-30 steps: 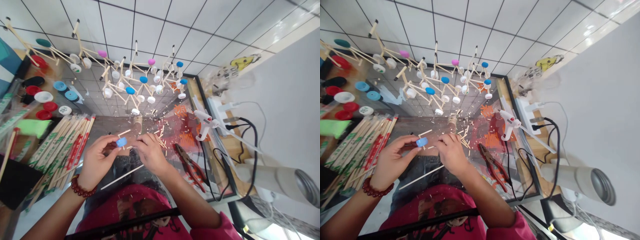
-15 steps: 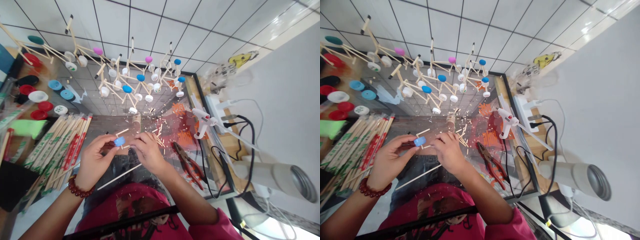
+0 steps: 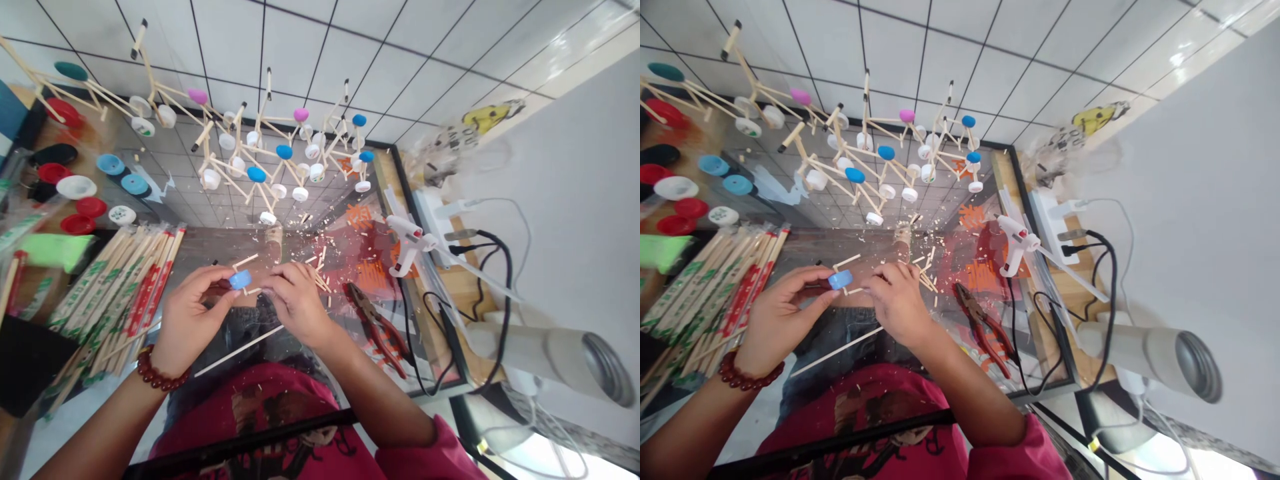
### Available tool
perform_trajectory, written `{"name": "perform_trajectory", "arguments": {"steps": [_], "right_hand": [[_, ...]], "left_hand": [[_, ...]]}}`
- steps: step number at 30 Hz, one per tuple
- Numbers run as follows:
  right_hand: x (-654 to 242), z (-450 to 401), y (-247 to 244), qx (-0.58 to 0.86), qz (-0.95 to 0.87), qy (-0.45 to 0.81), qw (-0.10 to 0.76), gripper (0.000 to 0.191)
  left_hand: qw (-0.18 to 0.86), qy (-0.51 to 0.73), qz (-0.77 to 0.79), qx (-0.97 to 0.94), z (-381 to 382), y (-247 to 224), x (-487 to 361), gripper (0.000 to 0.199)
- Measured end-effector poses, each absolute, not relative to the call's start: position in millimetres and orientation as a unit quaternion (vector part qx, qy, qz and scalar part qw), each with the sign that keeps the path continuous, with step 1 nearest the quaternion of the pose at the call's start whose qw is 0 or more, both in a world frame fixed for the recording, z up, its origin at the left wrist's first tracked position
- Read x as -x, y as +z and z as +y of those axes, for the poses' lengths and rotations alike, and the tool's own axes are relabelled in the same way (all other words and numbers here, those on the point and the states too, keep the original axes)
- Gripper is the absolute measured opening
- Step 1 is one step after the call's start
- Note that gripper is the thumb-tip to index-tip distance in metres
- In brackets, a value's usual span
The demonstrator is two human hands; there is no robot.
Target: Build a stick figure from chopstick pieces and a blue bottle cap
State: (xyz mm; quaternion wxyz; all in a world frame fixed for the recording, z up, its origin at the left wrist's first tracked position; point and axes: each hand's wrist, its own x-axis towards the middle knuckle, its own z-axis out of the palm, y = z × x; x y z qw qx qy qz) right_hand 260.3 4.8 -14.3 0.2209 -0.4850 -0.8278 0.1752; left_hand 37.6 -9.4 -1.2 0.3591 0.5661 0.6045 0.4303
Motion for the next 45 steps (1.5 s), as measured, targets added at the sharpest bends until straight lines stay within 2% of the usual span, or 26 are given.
{"name": "perform_trajectory", "arguments": {"steps": [17, 24, 32, 45], "right_hand": [[-259.0, 5.7, -17.4, 0.488, -0.827, 0.176, 0.216, 0.022], [-259.7, 6.2, -19.8, 0.481, -0.828, 0.186, 0.220, 0.029], [-260.6, 6.2, -18.6, 0.499, -0.817, 0.185, 0.219, 0.020], [-263.1, 7.3, -13.9, 0.510, -0.823, 0.173, 0.182, 0.019]], "left_hand": [[0.346, 0.416, 0.607, -0.582, -7.3, 1.2, -40.1, 0.021], [0.340, 0.419, 0.599, -0.592, -7.7, 0.1, -39.6, 0.018], [0.337, 0.415, 0.599, -0.596, -8.4, -2.7, -37.5, 0.019], [0.333, 0.421, 0.592, -0.601, -7.3, -1.8, -37.7, 0.018]]}}
